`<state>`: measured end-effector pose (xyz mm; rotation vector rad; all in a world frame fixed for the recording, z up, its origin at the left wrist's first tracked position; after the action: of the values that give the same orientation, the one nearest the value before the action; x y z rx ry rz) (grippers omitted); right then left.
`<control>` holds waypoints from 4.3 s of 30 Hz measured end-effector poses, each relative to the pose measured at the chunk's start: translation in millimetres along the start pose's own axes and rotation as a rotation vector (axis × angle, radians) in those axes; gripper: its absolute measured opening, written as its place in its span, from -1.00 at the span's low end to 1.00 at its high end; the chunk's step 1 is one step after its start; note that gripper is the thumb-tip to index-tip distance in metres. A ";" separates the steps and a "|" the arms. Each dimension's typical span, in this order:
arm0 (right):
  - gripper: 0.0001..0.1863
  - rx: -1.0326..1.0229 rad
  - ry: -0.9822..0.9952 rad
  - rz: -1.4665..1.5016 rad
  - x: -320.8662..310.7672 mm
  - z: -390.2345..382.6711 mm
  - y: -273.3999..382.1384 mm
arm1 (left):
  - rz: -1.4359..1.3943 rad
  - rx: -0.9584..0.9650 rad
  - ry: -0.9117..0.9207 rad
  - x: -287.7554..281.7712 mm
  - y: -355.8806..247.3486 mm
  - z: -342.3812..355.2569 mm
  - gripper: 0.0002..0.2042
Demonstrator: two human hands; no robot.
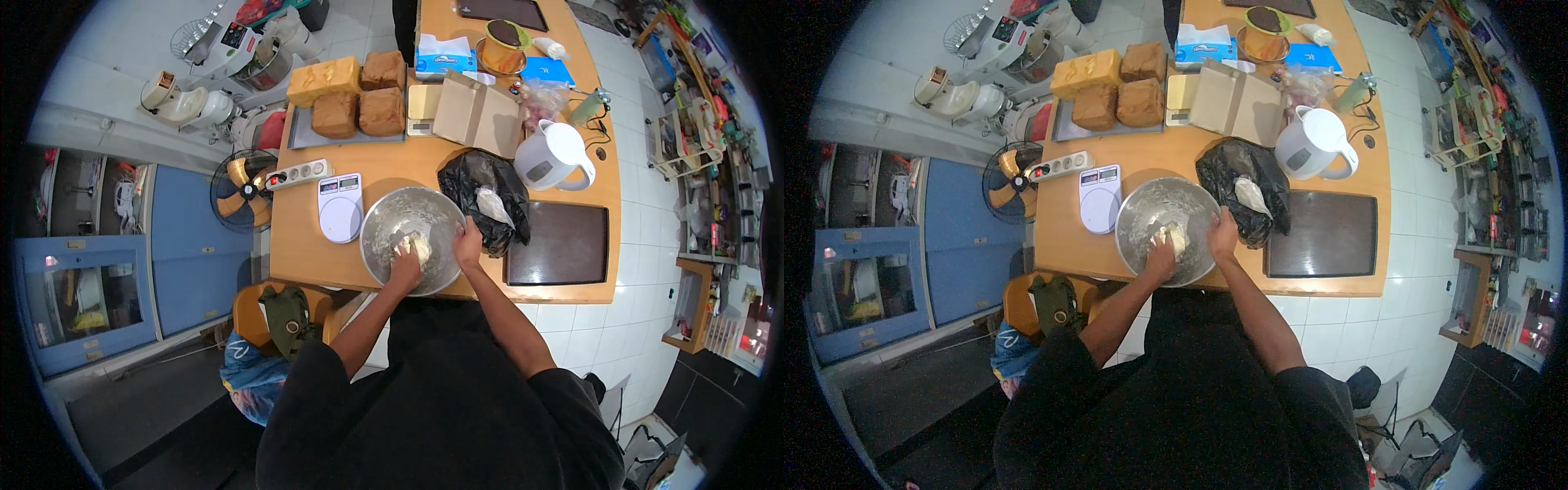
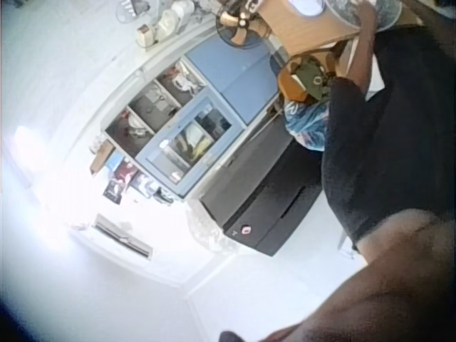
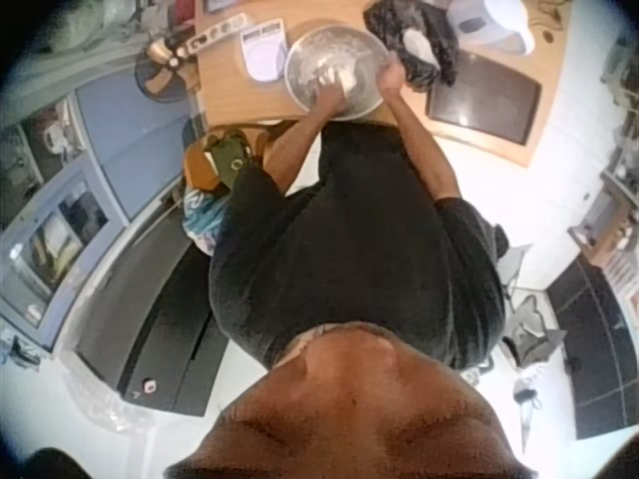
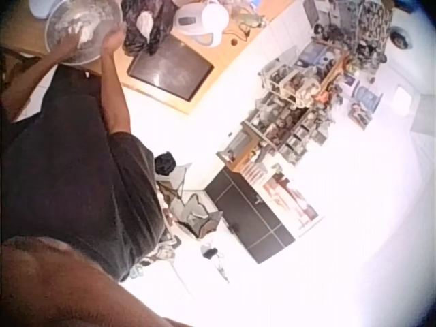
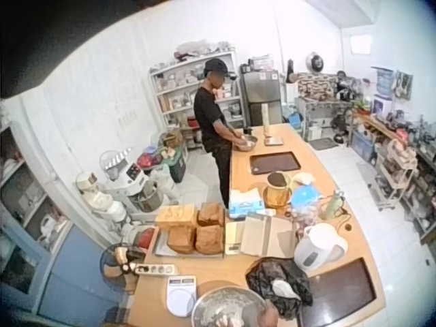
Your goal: The person kneads dough inside a metal bowl by hand.
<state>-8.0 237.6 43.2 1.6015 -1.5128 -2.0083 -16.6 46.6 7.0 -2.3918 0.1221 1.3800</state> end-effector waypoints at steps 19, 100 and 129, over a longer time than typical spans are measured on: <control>-0.76 0.096 0.037 -0.060 -4.0 1.7 2.8 | -0.083 0.262 -0.373 -78.4 -40.1 -57.4 -0.65; -0.83 0.069 0.142 -0.168 5.6 -12.0 19.3 | -0.336 0.475 -0.446 -55.5 -6.9 -30.9 -0.37; -0.86 -0.058 0.189 -0.225 19.3 -10.7 32.2 | -0.212 -0.067 -0.014 8.9 38.2 79.8 -0.53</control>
<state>-21.4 203.5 56.4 1.9499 -1.2456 -1.9205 -87.1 41.0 -46.9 -2.3689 -0.1788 1.3199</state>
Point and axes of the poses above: each hand's wrist, its own z-axis towards the middle knuckle, its own x-axis out of the palm, y = z × x, the point moved 6 cm from there along z, towards the middle knuckle, and after that the axes turned 4 degrees about -z, right-handed, at the moved point
